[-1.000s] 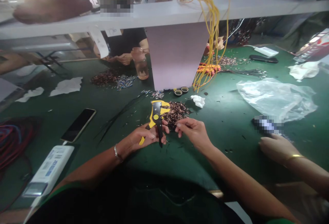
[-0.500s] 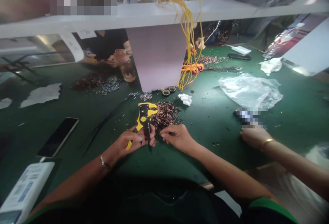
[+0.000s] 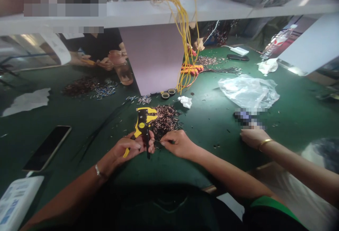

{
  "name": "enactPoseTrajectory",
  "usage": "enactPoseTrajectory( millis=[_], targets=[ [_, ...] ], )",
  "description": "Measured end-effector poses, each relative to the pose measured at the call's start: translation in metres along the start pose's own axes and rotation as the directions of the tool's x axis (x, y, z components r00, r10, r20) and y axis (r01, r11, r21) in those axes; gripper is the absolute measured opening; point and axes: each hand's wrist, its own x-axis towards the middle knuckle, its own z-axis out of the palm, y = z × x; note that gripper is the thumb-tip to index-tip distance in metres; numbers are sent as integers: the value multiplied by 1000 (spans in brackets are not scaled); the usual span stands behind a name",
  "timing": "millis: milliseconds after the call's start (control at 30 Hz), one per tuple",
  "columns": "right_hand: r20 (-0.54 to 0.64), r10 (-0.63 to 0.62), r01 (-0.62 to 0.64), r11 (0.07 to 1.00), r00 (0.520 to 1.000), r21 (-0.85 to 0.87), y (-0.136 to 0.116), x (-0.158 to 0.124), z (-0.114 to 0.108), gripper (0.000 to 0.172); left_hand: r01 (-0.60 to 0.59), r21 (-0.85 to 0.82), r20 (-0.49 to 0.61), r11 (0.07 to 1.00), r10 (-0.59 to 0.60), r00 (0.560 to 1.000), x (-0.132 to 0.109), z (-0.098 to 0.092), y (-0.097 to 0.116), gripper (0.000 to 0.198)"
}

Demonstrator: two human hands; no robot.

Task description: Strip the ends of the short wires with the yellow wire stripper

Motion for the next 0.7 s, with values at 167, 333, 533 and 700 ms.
enactPoseTrajectory(
  millis=[167, 333, 533, 700],
  targets=[
    [-11, 54, -55, 998, 998, -23, 1, 2, 1, 19, -26, 59, -64, 998, 30, 997, 1, 6, 3, 38],
    [3, 57, -57, 997, 998, -51, -1, 3, 4, 18, -49, 84, -90, 995, 56, 994, -1, 2, 4, 39],
    [51, -59, 65, 991, 997, -119, -3, 1, 7, 21, -26, 39, -110, 999, 30, 994, 1, -12, -1, 40],
    [48, -187, 191, 976, 981, -108, -2, -1, 7, 23, -18, 56, -105, 998, 24, 994, 0, -18, -2, 40]
  ],
)
